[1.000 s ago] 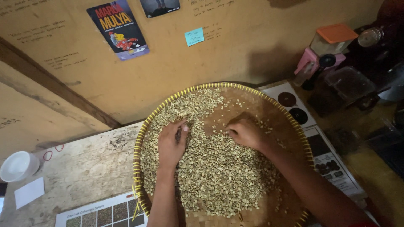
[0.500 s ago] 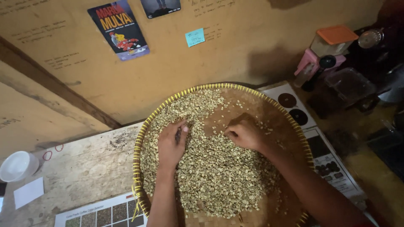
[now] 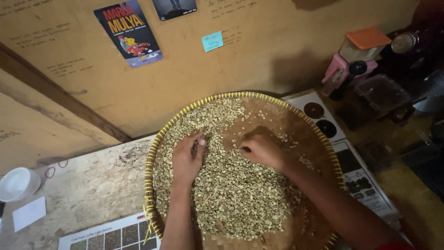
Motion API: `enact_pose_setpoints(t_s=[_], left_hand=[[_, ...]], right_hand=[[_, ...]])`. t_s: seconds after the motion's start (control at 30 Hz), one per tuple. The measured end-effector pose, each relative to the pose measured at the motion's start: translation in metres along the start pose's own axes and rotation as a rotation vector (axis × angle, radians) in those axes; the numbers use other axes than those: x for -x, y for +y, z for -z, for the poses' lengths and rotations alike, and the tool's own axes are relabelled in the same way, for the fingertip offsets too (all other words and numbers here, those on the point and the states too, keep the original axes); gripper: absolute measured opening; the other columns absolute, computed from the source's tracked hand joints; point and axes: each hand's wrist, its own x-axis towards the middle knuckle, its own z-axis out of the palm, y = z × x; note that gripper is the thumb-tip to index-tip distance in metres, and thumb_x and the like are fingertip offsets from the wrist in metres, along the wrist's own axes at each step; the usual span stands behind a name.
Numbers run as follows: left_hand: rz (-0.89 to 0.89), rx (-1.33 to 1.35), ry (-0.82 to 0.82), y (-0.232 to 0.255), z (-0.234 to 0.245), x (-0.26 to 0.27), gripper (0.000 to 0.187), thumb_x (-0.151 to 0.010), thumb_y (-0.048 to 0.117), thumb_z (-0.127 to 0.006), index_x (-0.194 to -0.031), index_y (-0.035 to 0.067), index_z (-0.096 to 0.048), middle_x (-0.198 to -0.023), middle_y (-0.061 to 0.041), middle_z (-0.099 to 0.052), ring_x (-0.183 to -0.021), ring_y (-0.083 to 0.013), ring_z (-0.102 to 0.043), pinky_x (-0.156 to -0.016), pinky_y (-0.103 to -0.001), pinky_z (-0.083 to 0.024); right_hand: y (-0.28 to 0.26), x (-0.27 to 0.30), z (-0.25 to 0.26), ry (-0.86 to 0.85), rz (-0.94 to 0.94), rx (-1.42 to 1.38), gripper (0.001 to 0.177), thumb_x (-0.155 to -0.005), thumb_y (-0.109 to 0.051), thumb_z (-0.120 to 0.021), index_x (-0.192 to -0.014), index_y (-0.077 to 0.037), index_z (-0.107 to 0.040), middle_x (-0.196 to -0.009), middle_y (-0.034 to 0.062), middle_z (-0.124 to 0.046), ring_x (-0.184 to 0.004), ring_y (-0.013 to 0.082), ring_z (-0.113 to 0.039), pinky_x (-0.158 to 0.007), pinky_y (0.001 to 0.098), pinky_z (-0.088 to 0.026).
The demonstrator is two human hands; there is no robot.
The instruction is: Sorting green coffee beans in a bamboo tray to remove defects
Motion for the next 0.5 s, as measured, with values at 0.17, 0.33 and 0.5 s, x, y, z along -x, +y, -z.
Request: enact_pose_setpoints(t_s=[0.17, 0.33, 0.5], left_hand=[[-0.012, 0.003, 0.008, -0.006, -0.005, 0.002, 0.024, -0.098, 0.02, -0.07, -0.121, 0.014, -0.074, -0.095, -0.008, -0.073, -0.088, -0.0328, -0.071, -0.082, -0.046, -0.054], [-0.016, 0.015, 0.0, 0.006, 0.003, -0.002, 0.025, -0.099, 0.019, -0.069, -0.122, 0.013, -0.072, -0.097, -0.008, -0.073, -0.089, -0.0332, -0.071, -0.083, -0.047, -0.054], [-0.002, 0.047, 0.011, 0.008, 0.004, -0.003, 0.023, -0.099, 0.02, -0.068, -0.121, 0.013, -0.073, -0.096, -0.008, -0.073, -0.088, -0.0328, -0.071, -0.082, -0.046, -0.054]], right_hand=[[-0.013, -0.003, 0.003, -0.009, 0.046, 0.093, 0.012, -0.09, -0.016, -0.065, -0.086, -0.007, -0.071, -0.079, 0.018, -0.076, -0.075, 0.0401, -0.074, -0.066, 0.0478, -0.057], [-0.018, -0.007, 0.01, 0.063, 0.19, 0.468, 0.009, -0.084, -0.025, -0.068, -0.082, -0.016, -0.07, -0.071, 0.0121, -0.073, -0.064, 0.0349, -0.072, -0.061, 0.0496, -0.055], [-0.022, -0.007, 0.019, 0.122, 0.162, 0.335, 0.011, -0.084, -0.019, -0.069, -0.076, -0.012, -0.067, -0.064, 0.0141, -0.067, -0.059, 0.0363, -0.068, -0.052, 0.046, -0.052]])
